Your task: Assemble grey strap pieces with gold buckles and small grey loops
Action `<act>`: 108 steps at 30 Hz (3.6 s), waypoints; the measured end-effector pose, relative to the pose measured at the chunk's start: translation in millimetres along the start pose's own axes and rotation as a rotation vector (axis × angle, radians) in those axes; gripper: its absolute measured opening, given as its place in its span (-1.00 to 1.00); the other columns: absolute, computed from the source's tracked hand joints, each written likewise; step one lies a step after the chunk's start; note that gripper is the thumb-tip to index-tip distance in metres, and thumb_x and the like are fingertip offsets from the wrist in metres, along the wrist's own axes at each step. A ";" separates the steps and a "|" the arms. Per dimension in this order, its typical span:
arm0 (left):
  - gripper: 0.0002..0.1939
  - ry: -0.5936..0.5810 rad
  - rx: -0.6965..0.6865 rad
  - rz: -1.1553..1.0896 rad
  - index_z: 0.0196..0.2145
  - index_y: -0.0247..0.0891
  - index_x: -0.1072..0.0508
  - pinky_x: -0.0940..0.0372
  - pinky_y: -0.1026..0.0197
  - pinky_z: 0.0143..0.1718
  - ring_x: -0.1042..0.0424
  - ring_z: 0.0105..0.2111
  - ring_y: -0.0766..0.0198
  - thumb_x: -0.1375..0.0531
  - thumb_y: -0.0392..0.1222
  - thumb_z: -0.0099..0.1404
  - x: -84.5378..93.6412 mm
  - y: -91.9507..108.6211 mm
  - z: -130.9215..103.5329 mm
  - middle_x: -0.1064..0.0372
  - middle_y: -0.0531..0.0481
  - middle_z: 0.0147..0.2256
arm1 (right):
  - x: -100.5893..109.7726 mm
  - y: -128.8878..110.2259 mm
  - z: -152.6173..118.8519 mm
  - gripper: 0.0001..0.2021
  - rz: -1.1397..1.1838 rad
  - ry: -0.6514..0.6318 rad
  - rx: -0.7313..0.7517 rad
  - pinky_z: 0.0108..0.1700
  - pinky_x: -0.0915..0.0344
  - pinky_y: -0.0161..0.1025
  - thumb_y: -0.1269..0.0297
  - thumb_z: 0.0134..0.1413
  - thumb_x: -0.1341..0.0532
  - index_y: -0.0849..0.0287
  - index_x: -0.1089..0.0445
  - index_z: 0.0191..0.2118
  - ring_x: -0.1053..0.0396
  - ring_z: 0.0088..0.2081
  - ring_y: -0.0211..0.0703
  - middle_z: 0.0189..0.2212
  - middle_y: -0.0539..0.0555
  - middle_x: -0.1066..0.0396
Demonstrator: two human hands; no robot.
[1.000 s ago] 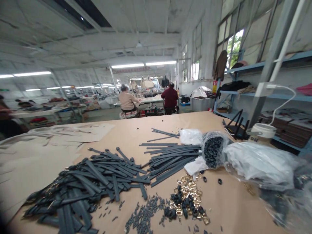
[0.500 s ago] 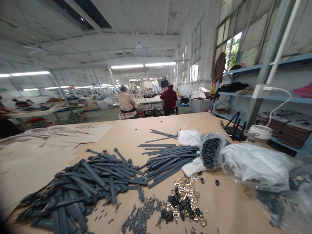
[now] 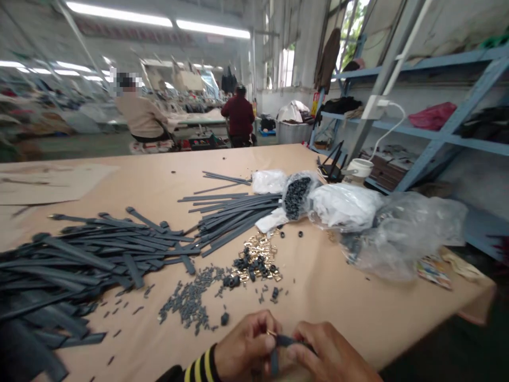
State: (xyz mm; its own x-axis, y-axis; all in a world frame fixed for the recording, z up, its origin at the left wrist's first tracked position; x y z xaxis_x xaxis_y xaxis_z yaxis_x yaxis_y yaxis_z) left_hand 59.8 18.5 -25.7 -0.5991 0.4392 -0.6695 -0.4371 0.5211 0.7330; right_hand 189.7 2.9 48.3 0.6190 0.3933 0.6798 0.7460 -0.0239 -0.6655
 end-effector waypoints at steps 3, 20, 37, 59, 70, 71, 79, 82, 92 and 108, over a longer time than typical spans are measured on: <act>-0.66 0.113 -0.104 0.114 -0.51 -0.34 -0.22 -0.06 0.40 -0.58 -0.18 -0.62 0.50 -0.24 -0.02 0.00 1.3 8.2 0.4 -0.21 0.10 -0.59 | 5.8 -18.3 -1.6 -0.82 -0.088 -0.079 0.095 -0.44 -0.14 -0.38 0.16 -0.04 -0.14 0.14 -0.37 -0.47 -0.31 -0.45 -0.21 -0.53 0.01 -0.39; -0.70 0.285 -0.070 0.276 -0.44 -0.27 -0.12 -0.07 0.43 -0.72 -0.19 -0.76 0.47 -0.06 0.03 0.15 6.8 4.8 -1.3 -0.14 0.22 -0.73 | -15.8 -17.8 25.1 -0.75 -0.304 -0.027 0.310 -0.42 -0.11 -0.35 0.26 0.14 0.05 0.18 -0.29 -0.45 -0.31 -0.47 -0.22 -0.55 0.04 -0.36; -0.69 0.253 0.071 0.407 -0.49 -0.31 -0.20 -0.05 0.47 -0.81 -0.12 -0.82 0.52 -0.03 0.02 0.16 12.4 9.6 -1.1 -0.15 0.18 -0.72 | -5.6 -18.6 61.9 -0.73 -0.217 -0.373 0.296 -0.56 0.01 -0.45 0.24 0.09 -0.03 0.24 -0.28 -0.55 -0.14 -0.60 -0.39 -0.68 -0.09 -0.19; -0.73 0.443 0.020 0.436 -0.54 -0.28 -0.15 -0.06 0.46 -0.81 -0.07 -0.81 0.52 -0.03 -0.03 0.16 21.9 19.7 -0.8 -0.11 0.20 -0.73 | 17.6 -17.8 45.1 -0.86 0.021 0.162 0.197 -0.30 -0.23 -0.34 0.39 0.02 -0.05 0.16 -0.31 -0.28 -0.33 -0.33 -0.24 -0.36 0.03 -0.37; -0.68 0.329 -0.034 0.404 -0.53 -0.29 -0.18 -0.08 0.45 -0.79 -0.08 -0.80 0.52 -0.03 0.03 0.17 23.6 14.5 0.7 -0.11 0.20 -0.73 | -7.2 -8.0 36.5 -0.90 0.150 0.200 0.213 -0.35 -0.21 -0.35 0.49 -0.05 -0.07 0.19 -0.27 -0.42 -0.27 -0.38 -0.26 -0.44 0.00 -0.27; -0.68 0.321 -0.034 0.402 -0.53 -0.30 -0.18 -0.08 0.45 -0.79 -0.08 -0.80 0.53 -0.03 0.03 0.17 23.6 14.3 1.0 -0.11 0.19 -0.72 | -6.1 -8.7 36.1 -0.90 0.165 0.196 0.226 -0.33 -0.21 -0.34 0.49 -0.04 -0.07 0.19 -0.27 -0.40 -0.27 -0.36 -0.25 -0.43 0.01 -0.28; -0.68 0.282 -0.021 0.289 -0.54 -0.30 -0.17 -0.07 0.45 -0.80 -0.08 -0.79 0.53 -0.06 0.02 0.15 24.3 14.1 2.6 -0.11 0.19 -0.72 | -5.5 -2.7 35.6 -0.91 0.295 0.137 0.193 -0.30 -0.25 -0.35 0.41 0.02 -0.08 0.18 -0.28 -0.30 -0.30 -0.32 -0.25 -0.36 0.02 -0.32; -0.69 0.231 -0.001 0.224 -0.53 -0.30 -0.18 -0.06 0.45 -0.81 -0.07 -0.80 0.53 -0.09 0.02 0.13 22.9 13.4 3.7 -0.12 0.19 -0.72 | -6.7 0.3 37.3 -0.91 0.308 0.152 0.196 -0.28 -0.26 -0.33 0.40 0.01 -0.09 0.18 -0.29 -0.31 -0.31 -0.31 -0.23 -0.37 0.03 -0.34; -0.71 0.112 0.014 0.062 -0.53 -0.32 -0.20 -0.07 0.43 -0.79 -0.07 -0.80 0.53 -0.11 -0.03 0.13 15.3 12.4 5.0 -0.10 0.19 -0.72 | -4.2 -7.1 35.5 -0.91 0.257 0.140 0.213 -0.28 -0.27 -0.32 0.39 0.01 -0.08 0.18 -0.29 -0.33 -0.31 -0.33 -0.23 -0.39 0.03 -0.33; -0.70 0.089 0.033 -0.015 -0.53 -0.31 -0.19 -0.06 0.43 -0.78 -0.05 -0.78 0.53 -0.14 -0.01 0.10 14.4 11.4 4.5 -0.08 0.19 -0.71 | -5.3 -6.3 37.9 -0.92 0.283 0.185 0.260 -0.27 -0.28 -0.31 0.37 0.01 -0.08 0.18 -0.29 -0.35 -0.32 -0.31 -0.21 -0.39 0.05 -0.34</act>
State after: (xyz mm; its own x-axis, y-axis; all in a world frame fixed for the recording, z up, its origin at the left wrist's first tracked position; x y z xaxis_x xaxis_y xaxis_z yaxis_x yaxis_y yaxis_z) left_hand 49.2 34.1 -27.5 -0.6503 0.3650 -0.6662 -0.4255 0.5515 0.7175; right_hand 172.4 35.9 37.2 0.8416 0.2323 0.4876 0.4687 0.1344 -0.8731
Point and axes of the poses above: each hand's wrist, its own z-axis towards the middle knuckle, its own x-axis out of the back of the hand, y = z × x, the point moved 5 cm from there along z, towards the middle knuckle
